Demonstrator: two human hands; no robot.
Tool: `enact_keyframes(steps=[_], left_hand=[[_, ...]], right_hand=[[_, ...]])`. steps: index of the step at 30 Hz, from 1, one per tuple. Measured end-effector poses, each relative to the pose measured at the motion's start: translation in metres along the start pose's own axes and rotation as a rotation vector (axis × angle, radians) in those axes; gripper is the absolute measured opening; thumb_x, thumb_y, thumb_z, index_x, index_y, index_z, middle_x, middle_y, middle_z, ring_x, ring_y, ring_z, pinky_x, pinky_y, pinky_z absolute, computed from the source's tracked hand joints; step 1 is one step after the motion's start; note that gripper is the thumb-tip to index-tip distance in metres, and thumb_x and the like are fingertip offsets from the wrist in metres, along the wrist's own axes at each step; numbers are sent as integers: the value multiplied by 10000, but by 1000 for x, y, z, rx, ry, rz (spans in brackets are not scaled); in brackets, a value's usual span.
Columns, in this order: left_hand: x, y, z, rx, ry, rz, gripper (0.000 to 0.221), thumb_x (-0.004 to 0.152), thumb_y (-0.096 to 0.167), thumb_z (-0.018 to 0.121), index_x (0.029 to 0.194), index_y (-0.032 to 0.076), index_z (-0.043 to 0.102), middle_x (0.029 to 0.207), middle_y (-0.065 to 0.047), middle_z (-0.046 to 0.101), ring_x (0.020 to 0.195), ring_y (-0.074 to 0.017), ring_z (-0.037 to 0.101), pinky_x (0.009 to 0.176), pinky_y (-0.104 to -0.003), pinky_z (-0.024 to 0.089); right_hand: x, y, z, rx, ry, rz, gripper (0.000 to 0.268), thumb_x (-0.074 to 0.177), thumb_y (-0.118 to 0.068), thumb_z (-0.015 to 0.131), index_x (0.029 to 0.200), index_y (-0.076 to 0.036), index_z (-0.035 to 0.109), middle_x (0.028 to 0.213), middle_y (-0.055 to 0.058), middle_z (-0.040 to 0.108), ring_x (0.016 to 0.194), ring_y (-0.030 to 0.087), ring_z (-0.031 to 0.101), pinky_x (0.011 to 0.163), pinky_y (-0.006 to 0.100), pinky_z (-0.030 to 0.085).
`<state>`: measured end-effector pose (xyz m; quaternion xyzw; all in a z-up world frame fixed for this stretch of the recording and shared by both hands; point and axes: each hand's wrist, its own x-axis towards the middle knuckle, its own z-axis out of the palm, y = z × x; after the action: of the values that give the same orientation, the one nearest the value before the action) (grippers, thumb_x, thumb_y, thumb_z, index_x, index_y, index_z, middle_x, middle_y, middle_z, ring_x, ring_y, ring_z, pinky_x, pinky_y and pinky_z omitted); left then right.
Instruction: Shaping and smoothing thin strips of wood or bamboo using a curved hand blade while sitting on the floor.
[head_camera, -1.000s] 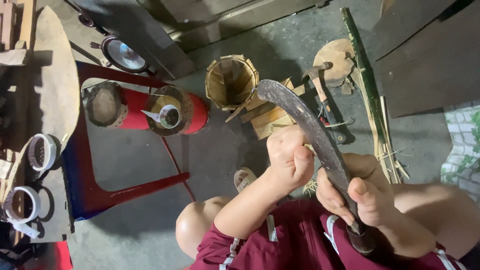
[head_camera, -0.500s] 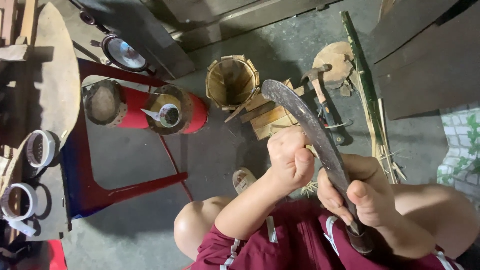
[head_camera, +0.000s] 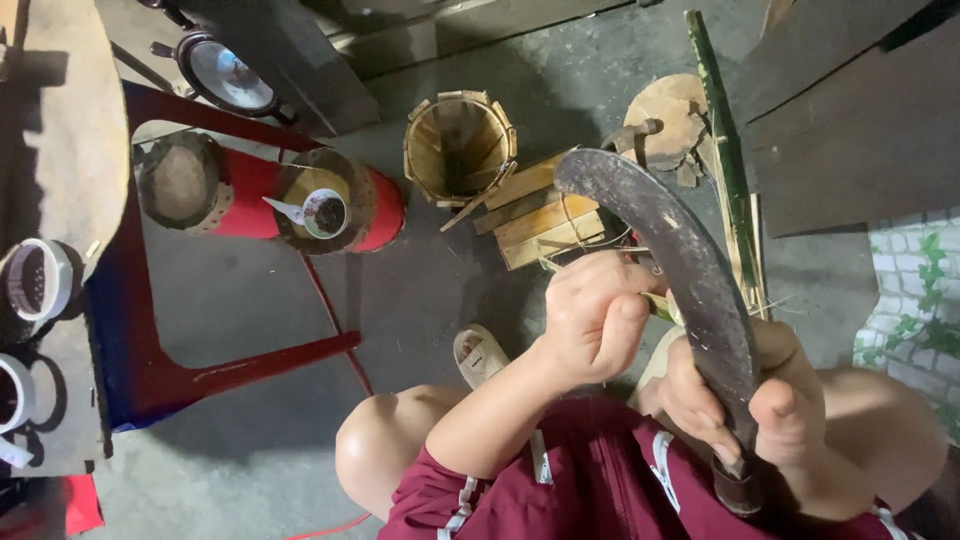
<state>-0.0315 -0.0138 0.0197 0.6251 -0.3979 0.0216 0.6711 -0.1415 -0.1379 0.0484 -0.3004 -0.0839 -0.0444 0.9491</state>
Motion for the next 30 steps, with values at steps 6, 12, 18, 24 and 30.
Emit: enact_keyframes(steps=[6,12,18,24,30], left_hand=[[3,1,1,-9,7,6,274,1077,197,448,954,34,630,793,-76,607,653,-234,502,679,-352,455],[1,-1,2,22,2,11,278,1080,196,458,953,27,639,786,-66,594,655,-227,491,678,-348,453],[-37,-75,-8,354,145,121,509,1121,464,339,1209,43,610,1059,-99,640,1011,-249,602,969,-408,507],[-115,-181,-12,584,214,37,757,878,671,653,1270,44,487,1310,-146,485,1224,-315,496,1098,-464,429],[-82,-165,-44,482,179,-30,446,805,-156,596,1209,33,605,1091,-104,624,1024,-280,605,964,-398,506]], right_hand=[[-2,-1,0,28,31,12,498,1119,-310,823,1300,96,599,723,82,597,455,85,438,391,192,313],[-2,-1,-4,25,26,9,457,1108,-308,825,1233,85,629,713,89,610,432,89,446,366,202,325],[0,-11,-15,15,-51,-31,483,1158,-288,775,1414,49,545,775,96,605,499,111,486,411,222,339],[-3,-16,-24,95,-10,-4,620,1107,-221,820,1482,89,436,752,140,600,460,144,463,396,240,344],[3,-34,-18,45,-105,23,648,1094,-187,748,1526,-24,293,795,73,632,474,117,481,378,212,392]])
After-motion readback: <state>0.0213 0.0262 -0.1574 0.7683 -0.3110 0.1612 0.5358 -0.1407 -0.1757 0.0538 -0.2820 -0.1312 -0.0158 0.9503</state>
